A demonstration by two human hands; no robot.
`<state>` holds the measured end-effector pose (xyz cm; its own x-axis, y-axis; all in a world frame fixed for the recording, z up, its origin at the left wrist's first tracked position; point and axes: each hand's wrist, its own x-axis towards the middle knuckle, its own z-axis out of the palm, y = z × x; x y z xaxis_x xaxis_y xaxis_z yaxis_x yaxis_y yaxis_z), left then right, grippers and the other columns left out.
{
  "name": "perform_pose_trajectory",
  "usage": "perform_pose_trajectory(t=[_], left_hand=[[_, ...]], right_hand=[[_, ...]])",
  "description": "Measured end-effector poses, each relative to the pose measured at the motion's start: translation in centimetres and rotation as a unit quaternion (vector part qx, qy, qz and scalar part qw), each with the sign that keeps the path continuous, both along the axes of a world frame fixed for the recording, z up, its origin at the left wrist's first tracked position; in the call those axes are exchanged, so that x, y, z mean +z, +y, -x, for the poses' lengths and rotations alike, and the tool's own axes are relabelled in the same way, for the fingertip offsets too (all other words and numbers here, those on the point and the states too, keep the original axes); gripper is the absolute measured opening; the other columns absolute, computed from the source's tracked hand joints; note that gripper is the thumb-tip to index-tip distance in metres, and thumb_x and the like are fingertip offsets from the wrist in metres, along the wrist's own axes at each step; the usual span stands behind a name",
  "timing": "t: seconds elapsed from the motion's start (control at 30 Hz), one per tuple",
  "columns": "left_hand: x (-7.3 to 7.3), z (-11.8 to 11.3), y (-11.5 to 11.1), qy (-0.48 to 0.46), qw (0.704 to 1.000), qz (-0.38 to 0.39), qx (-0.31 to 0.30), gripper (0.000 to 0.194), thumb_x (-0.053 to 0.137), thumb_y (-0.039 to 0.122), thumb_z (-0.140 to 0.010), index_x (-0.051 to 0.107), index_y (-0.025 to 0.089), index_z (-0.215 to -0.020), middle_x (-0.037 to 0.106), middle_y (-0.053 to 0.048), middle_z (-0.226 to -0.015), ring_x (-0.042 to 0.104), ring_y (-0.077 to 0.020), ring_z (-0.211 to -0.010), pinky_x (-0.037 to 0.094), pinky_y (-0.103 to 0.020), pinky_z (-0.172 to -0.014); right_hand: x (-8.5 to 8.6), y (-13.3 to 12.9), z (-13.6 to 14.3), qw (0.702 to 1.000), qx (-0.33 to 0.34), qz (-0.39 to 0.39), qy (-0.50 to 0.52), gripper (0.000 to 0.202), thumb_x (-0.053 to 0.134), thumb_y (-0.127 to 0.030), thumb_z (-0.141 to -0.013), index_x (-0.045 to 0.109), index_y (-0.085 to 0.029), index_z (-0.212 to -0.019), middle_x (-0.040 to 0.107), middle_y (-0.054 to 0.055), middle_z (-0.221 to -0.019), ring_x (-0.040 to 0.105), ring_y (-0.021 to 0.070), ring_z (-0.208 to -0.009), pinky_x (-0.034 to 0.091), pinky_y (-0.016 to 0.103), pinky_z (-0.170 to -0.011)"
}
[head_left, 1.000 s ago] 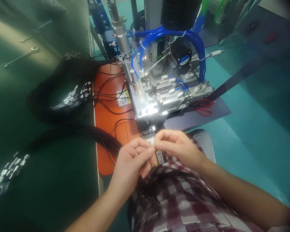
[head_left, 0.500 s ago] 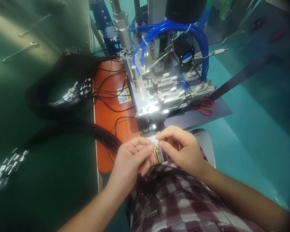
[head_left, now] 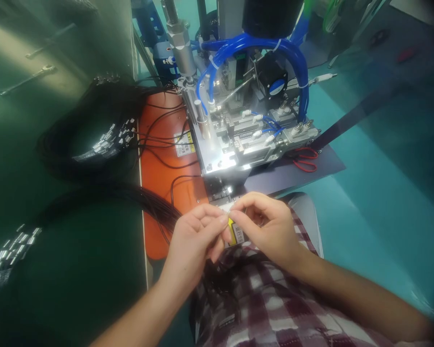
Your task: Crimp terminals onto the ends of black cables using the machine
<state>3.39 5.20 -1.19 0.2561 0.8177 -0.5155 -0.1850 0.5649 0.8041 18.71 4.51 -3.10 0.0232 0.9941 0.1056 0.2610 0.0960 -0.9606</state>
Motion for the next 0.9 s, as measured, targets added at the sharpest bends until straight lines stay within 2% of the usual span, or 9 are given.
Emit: perform_pose_trajectory(t=[0.2, 0.27, 0.4, 0.47, 0.5, 0.57, 0.67, 0.77, 0.9], left_hand=[[-0.08, 0.03, -0.07, -0.018, 1.0, -0.011, 0.011, 0.016, 0.066, 0.026, -0.082, 0.055, 0.015, -0.077, 0.063, 0.003, -0.056, 0.04, -0.0013, -0.033, 0.027, -0.014, -0.04], [-0.17, -0.02, -0.06, -0.022, 0.999, -0.014, 0.02, 0.015, 0.065, 0.025, -0.083, 0.055, 0.016, -0.077, 0.062, 0.003, -0.057, 0.04, -0.0014, -0.034, 0.027, -0.015, -0.04], [-0.37, -0.01, -0.17, -0.021, 0.999, -0.015, 0.036, 0.014, 0.065, 0.025, -0.084, 0.057, 0.015, -0.078, 0.063, 0.003, -0.058, 0.04, -0.0012, -0.036, 0.027, -0.015, -0.042], [-0.42, 0.05, -0.26, -0.019, 0.999, -0.015, 0.036, 0.014, 0.066, 0.026, -0.084, 0.058, 0.015, -0.079, 0.063, 0.003, -0.059, 0.04, -0.0011, -0.037, 0.029, -0.016, -0.044], [-0.43, 0.08, -0.29, -0.018, 0.999, -0.014, 0.035, 0.014, 0.066, 0.027, -0.084, 0.059, 0.015, -0.079, 0.063, 0.003, -0.059, 0.04, -0.001, -0.037, 0.03, -0.016, -0.045], [-0.39, 0.11, -0.34, -0.018, 0.999, -0.011, 0.031, 0.015, 0.066, 0.027, -0.083, 0.059, 0.015, -0.078, 0.062, 0.003, -0.059, 0.04, -0.0008, -0.038, 0.03, -0.016, -0.045], [-0.22, 0.13, -0.34, -0.022, 1.0, -0.006, 0.022, 0.014, 0.066, 0.026, -0.083, 0.059, 0.015, -0.077, 0.062, 0.003, -0.059, 0.039, -0.001, -0.037, 0.028, -0.016, -0.043], [-0.05, 0.12, -0.24, -0.025, 0.999, 0.002, 0.02, 0.013, 0.063, 0.025, -0.084, 0.058, 0.015, -0.077, 0.063, 0.002, -0.059, 0.04, -0.0017, -0.035, 0.027, -0.016, -0.041], [0.0, 0.08, -0.07, -0.014, 1.0, 0.014, 0.017, 0.015, 0.063, 0.026, -0.084, 0.056, 0.015, -0.075, 0.063, 0.002, -0.059, 0.04, -0.0017, -0.034, 0.027, -0.016, -0.04]], right_hand=[[-0.01, -0.19, 0.38, 0.996, 0.019, 0.07, 0.059, 0.011, 0.062, -0.021, -0.085, 0.058, -0.019, -0.075, 0.053, -0.005, -0.061, 0.045, 0.0072, -0.05, 0.037, 0.02, -0.047], [-0.06, -0.35, 0.56, 0.996, 0.031, 0.069, 0.052, 0.012, 0.056, -0.021, -0.089, 0.055, -0.019, -0.077, 0.054, -0.004, -0.064, 0.047, 0.0084, -0.052, 0.039, 0.021, -0.049], [-0.17, -0.58, 0.7, 0.994, 0.058, -0.075, -0.063, 0.014, 0.05, -0.012, -0.087, 0.052, -0.019, -0.075, 0.055, -0.001, -0.069, 0.051, 0.0115, -0.061, 0.041, 0.025, -0.059], [-0.1, -0.63, 0.71, 0.989, 0.065, -0.102, -0.084, 0.014, 0.05, -0.011, -0.085, 0.051, -0.02, -0.074, 0.054, -0.001, -0.069, 0.05, 0.012, -0.062, 0.041, 0.026, -0.059], [-0.02, -0.65, 0.73, 0.993, 0.063, -0.075, -0.066, 0.014, 0.049, -0.013, -0.086, 0.05, -0.02, -0.074, 0.053, -0.001, -0.067, 0.05, 0.0115, -0.06, 0.04, 0.025, -0.057], [0.21, -0.68, 0.8, 0.997, 0.058, 0.043, 0.012, 0.015, 0.048, -0.018, -0.09, 0.048, -0.021, -0.075, 0.049, -0.004, -0.061, 0.046, 0.0096, -0.052, 0.037, 0.022, -0.048], [0.53, -0.65, 0.84, 0.973, 0.064, 0.189, 0.119, 0.018, 0.049, -0.025, -0.091, 0.046, -0.021, -0.074, 0.041, -0.009, -0.05, 0.037, 0.007, -0.041, 0.03, 0.019, -0.04], [0.62, -0.48, 0.53, 0.963, 0.073, 0.213, 0.147, 0.016, 0.054, -0.027, -0.09, 0.05, -0.02, -0.076, 0.043, -0.009, -0.049, 0.039, 0.0066, -0.042, 0.032, 0.019, -0.041], [0.62, -0.21, -0.12, 0.975, 0.05, 0.177, 0.128, 0.007, 0.057, -0.026, -0.088, 0.06, -0.019, -0.086, 0.046, -0.008, -0.053, 0.04, 0.0064, -0.045, 0.034, 0.018, -0.042]])
